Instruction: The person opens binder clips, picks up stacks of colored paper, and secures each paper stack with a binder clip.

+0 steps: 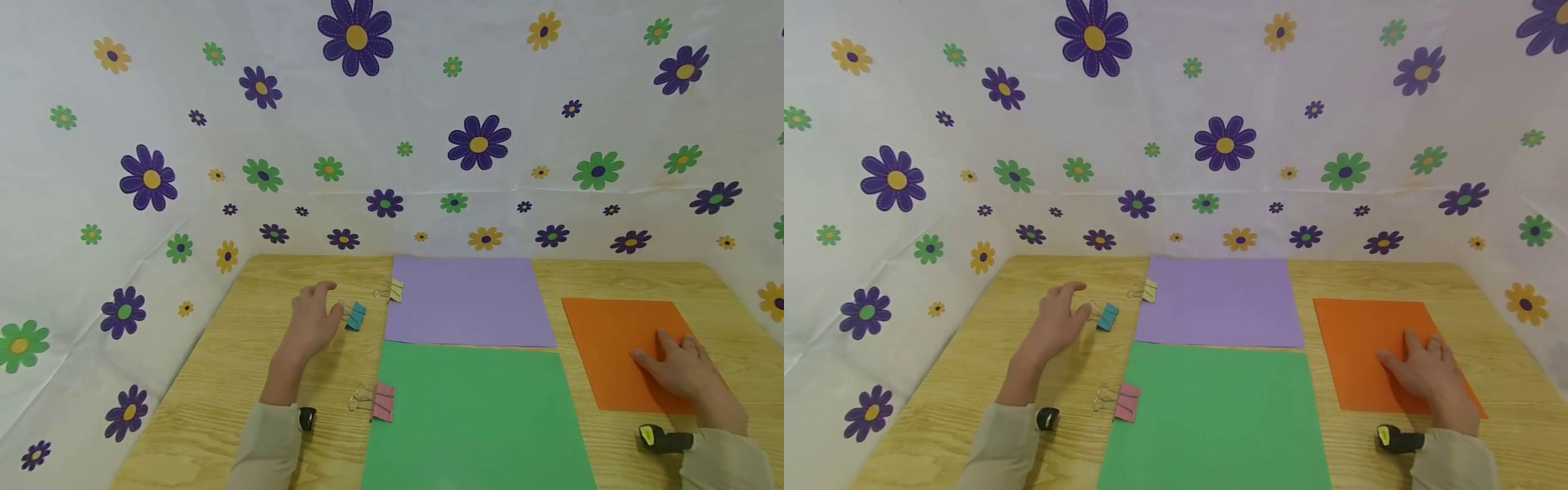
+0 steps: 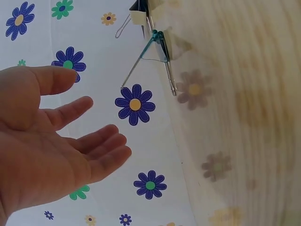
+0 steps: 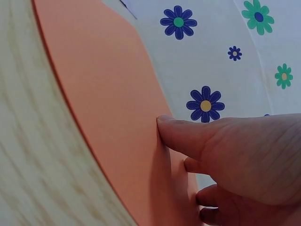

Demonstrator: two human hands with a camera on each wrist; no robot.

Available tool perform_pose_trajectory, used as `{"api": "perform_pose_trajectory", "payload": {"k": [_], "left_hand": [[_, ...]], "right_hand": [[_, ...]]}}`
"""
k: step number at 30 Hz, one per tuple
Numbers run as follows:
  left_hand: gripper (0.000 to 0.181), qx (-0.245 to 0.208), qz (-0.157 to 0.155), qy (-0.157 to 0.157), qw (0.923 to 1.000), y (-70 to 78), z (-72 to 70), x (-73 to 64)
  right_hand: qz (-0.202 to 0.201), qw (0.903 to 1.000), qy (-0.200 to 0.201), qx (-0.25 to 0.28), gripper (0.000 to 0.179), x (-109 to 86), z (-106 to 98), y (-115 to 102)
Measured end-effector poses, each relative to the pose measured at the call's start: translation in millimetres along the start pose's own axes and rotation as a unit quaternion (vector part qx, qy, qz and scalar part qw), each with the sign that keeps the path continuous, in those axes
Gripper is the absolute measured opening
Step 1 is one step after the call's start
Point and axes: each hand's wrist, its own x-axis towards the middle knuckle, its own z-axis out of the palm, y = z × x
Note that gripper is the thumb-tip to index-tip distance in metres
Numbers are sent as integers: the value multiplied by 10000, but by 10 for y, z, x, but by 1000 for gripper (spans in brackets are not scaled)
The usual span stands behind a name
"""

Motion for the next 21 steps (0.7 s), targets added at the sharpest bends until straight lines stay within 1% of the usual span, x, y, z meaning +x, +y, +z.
{"api": "perform_pose_trajectory", "payload": {"k": [6, 10, 14, 19, 21], "left_hand": [[55, 286, -300, -255, 9988, -33, 10, 34], [56, 455, -424, -448, 9971, -64, 32, 59], [55, 590, -453, -589, 9955, -79, 43, 74], [52, 742, -466, -842, 9926, -104, 75, 124], [51, 778, -448, -919, 9917, -107, 89, 139]], "right_hand": [[-11, 10000, -38, -5, 99, -1, -17, -4], [-4, 10000, -55, -8, 98, -3, -8, -6], [-21, 10000, -55, -13, 98, -1, -4, -10], [-137, 9999, -7, -8, 96, -4, -15, -9], [-127, 9999, -4, 6, 96, -2, -22, -5]]}}
